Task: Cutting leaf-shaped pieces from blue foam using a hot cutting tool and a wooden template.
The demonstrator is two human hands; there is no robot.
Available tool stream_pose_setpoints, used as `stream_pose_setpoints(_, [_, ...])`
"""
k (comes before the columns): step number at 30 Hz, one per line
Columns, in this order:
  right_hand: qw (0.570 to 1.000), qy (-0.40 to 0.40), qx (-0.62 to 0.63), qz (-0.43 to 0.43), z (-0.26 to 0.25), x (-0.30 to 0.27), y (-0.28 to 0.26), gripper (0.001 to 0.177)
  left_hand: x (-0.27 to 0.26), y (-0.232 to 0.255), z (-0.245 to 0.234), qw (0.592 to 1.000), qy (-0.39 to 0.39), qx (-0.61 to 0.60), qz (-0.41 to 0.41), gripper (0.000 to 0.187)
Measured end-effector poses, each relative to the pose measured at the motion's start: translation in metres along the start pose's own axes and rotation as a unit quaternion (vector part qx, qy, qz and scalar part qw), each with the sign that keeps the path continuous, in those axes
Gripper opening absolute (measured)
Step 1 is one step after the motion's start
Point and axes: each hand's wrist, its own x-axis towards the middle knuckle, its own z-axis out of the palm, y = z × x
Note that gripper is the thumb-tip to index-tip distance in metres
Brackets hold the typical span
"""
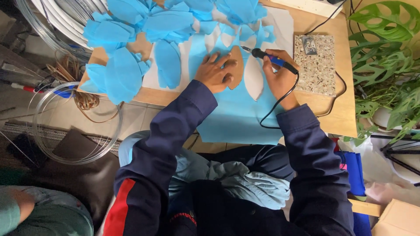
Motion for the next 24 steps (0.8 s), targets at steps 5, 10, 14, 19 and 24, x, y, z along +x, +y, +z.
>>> stream_pose_setpoints(5, [1.000,-0.001,-0.003,-0.001,0.002,0.002,-0.005,0.010,0.001,-0.002,0.007,1.000,0.008,0.002,-0.002,0.041])
stream_pose_setpoints(10, [1.000,-0.004,-0.003,0.001,0.005,0.002,-0.003,0.011,0.002,-0.001,0.004,1.000,0.012,-0.002,-0.008,0.042])
stream_pose_setpoints(14, [1.000,-0.007,-0.002,0.000,0.006,0.002,-0.005,0.010,0.002,0.001,-0.002,0.999,-0.031,-0.008,-0.019,0.044])
stream_pose_setpoints(19, [1.000,-0.008,-0.006,-0.002,0.007,0.004,-0.009,0.010,0.003,0.002,-0.009,0.998,-0.050,-0.014,-0.025,0.043])
stream_pose_setpoints(24, [1.000,-0.013,-0.001,-0.004,0.007,0.005,-0.011,0.009,0.005,0.004,-0.012,0.995,-0.095,-0.016,-0.033,0.044])
